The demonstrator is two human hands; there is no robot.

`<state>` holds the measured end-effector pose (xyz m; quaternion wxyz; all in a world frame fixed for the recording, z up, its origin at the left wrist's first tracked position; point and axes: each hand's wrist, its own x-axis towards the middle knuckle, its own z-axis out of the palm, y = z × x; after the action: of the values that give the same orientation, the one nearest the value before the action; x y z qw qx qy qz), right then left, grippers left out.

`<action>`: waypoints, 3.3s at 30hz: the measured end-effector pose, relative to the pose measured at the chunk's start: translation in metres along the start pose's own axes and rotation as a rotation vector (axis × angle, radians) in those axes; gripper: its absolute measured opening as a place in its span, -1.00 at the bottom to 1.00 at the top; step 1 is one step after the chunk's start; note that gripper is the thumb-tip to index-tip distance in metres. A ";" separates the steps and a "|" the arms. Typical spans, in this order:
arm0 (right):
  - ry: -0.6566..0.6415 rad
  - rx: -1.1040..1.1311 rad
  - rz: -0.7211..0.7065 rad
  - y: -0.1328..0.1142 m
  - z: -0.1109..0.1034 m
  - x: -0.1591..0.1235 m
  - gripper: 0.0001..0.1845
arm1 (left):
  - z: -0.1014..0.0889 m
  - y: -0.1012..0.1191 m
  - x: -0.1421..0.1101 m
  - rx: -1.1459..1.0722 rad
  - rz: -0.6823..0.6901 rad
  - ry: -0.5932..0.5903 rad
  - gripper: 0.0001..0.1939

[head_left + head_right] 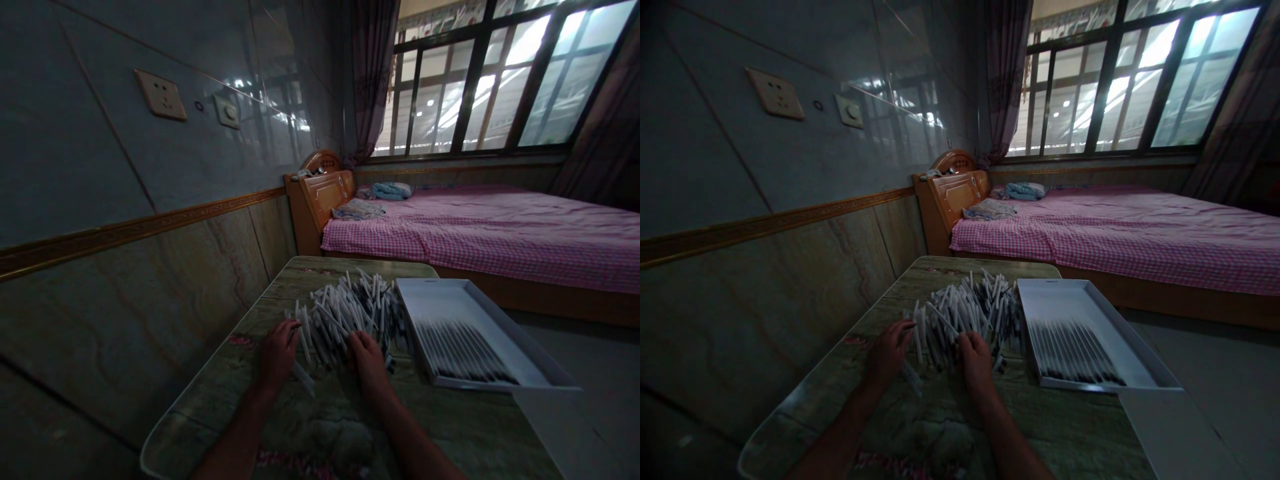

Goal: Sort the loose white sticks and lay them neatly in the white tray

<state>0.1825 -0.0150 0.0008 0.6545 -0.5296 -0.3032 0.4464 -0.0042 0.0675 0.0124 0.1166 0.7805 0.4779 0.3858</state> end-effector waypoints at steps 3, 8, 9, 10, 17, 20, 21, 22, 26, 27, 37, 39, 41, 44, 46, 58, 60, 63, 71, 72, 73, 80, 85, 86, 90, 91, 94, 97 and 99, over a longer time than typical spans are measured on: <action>0.019 0.008 -0.001 0.002 -0.001 0.001 -0.59 | 0.002 0.003 0.006 0.090 0.008 -0.038 -0.78; 0.010 0.008 -0.012 0.004 -0.002 0.002 -0.58 | 0.012 0.018 0.027 0.326 -0.021 -0.172 -0.79; 0.009 0.008 -0.006 0.004 -0.002 0.003 -0.57 | 0.015 0.020 0.031 0.374 -0.027 -0.192 -0.78; 0.012 0.007 0.001 0.003 -0.001 0.003 -0.56 | 0.018 0.023 0.035 0.415 -0.027 -0.209 -0.76; 0.019 0.004 0.003 0.003 0.000 0.004 -0.55 | 0.033 0.034 0.044 0.498 -0.047 -0.314 -0.75; 0.017 -0.027 -0.004 0.004 -0.001 0.005 -0.57 | 0.034 0.037 0.044 0.494 -0.064 -0.315 -0.75; 0.017 -0.033 -0.011 0.003 -0.002 0.005 -0.58 | 0.034 0.038 0.044 0.494 -0.069 -0.309 -0.75; 0.018 -0.031 -0.018 0.003 -0.002 0.005 -0.58 | 0.034 0.038 0.043 0.492 -0.072 -0.302 -0.75; 0.013 0.004 0.001 -0.001 0.000 0.003 -0.58 | 0.030 0.038 0.041 0.423 -0.039 -0.218 -0.79; 0.012 0.009 0.009 -0.001 0.000 0.002 -0.58 | 0.028 0.037 0.040 0.369 -0.031 -0.186 -0.81; 0.019 -0.068 -0.030 -0.002 0.000 -0.001 -0.58 | 0.019 0.028 0.012 -1.227 -0.710 -0.018 -0.63; 0.024 -0.076 -0.034 -0.003 0.000 -0.002 -0.58 | 0.018 0.024 0.008 -1.361 -0.804 -0.012 -0.68; 0.020 -0.075 -0.019 -0.004 0.000 -0.003 -0.58 | 0.017 0.019 0.008 -1.434 -0.834 -0.014 -0.74; 0.004 -0.065 0.018 -0.006 0.000 -0.004 -0.54 | 0.016 0.009 0.010 -1.453 -0.818 -0.020 -0.80; 0.000 -0.056 0.029 -0.005 -0.001 -0.005 -0.53 | 0.015 0.003 0.011 -1.422 -0.785 -0.015 -0.78; -0.021 -0.070 -0.056 0.008 -0.006 -0.005 -0.62 | 0.005 -0.002 0.014 -1.225 -0.577 -0.005 -0.57; -0.037 -0.094 -0.080 0.010 -0.006 -0.006 -0.65 | 0.006 -0.002 0.013 -1.197 -0.540 -0.017 -0.56; -0.031 -0.094 -0.080 0.009 -0.005 -0.007 -0.67 | 0.005 -0.003 0.013 -1.165 -0.509 -0.039 -0.53; -0.037 -0.141 -0.102 0.010 -0.005 -0.005 -0.65 | 0.000 0.001 0.015 -1.216 -0.539 -0.010 -0.53; -0.043 -0.156 -0.108 0.012 -0.005 -0.005 -0.65 | 0.000 0.002 0.015 -1.233 -0.555 -0.007 -0.54; -0.049 -0.169 -0.111 0.013 -0.005 -0.005 -0.65 | -0.001 0.003 0.015 -1.252 -0.574 -0.005 -0.54; -0.048 -0.249 -0.152 0.013 -0.006 -0.008 -0.65 | 0.004 0.010 0.012 -1.376 -0.660 -0.008 -0.60; -0.099 -0.603 -0.373 0.010 -0.006 -0.016 -0.73 | 0.008 0.009 0.009 -1.405 -0.642 0.039 -0.62; -0.112 -0.677 -0.417 0.010 -0.006 -0.017 -0.72 | 0.008 0.009 0.008 -1.400 -0.632 0.033 -0.63; -0.164 -1.042 -0.496 0.007 -0.003 -0.023 -0.72 | 0.006 0.014 0.006 -1.368 -0.604 0.027 -0.65; -0.178 -1.133 -0.506 0.006 -0.003 -0.024 -0.73 | 0.006 0.015 0.006 -1.372 -0.607 0.030 -0.65; -0.188 -1.298 -0.559 0.004 -0.002 -0.027 -0.76 | 0.006 0.019 0.004 -1.404 -0.623 0.027 -0.63; -0.185 -1.324 -0.581 0.003 -0.002 -0.029 -0.74 | 0.005 0.023 0.004 -1.426 -0.629 0.011 -0.62; -0.189 -1.281 -0.531 0.003 -0.002 -0.030 -0.72 | 0.004 0.026 0.003 -1.434 -0.632 0.000 -0.61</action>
<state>0.1715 -0.0428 -0.0006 0.2710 -0.6781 -0.6814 0.0490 0.0164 0.0580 0.0254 0.6965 0.3417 0.3115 0.5487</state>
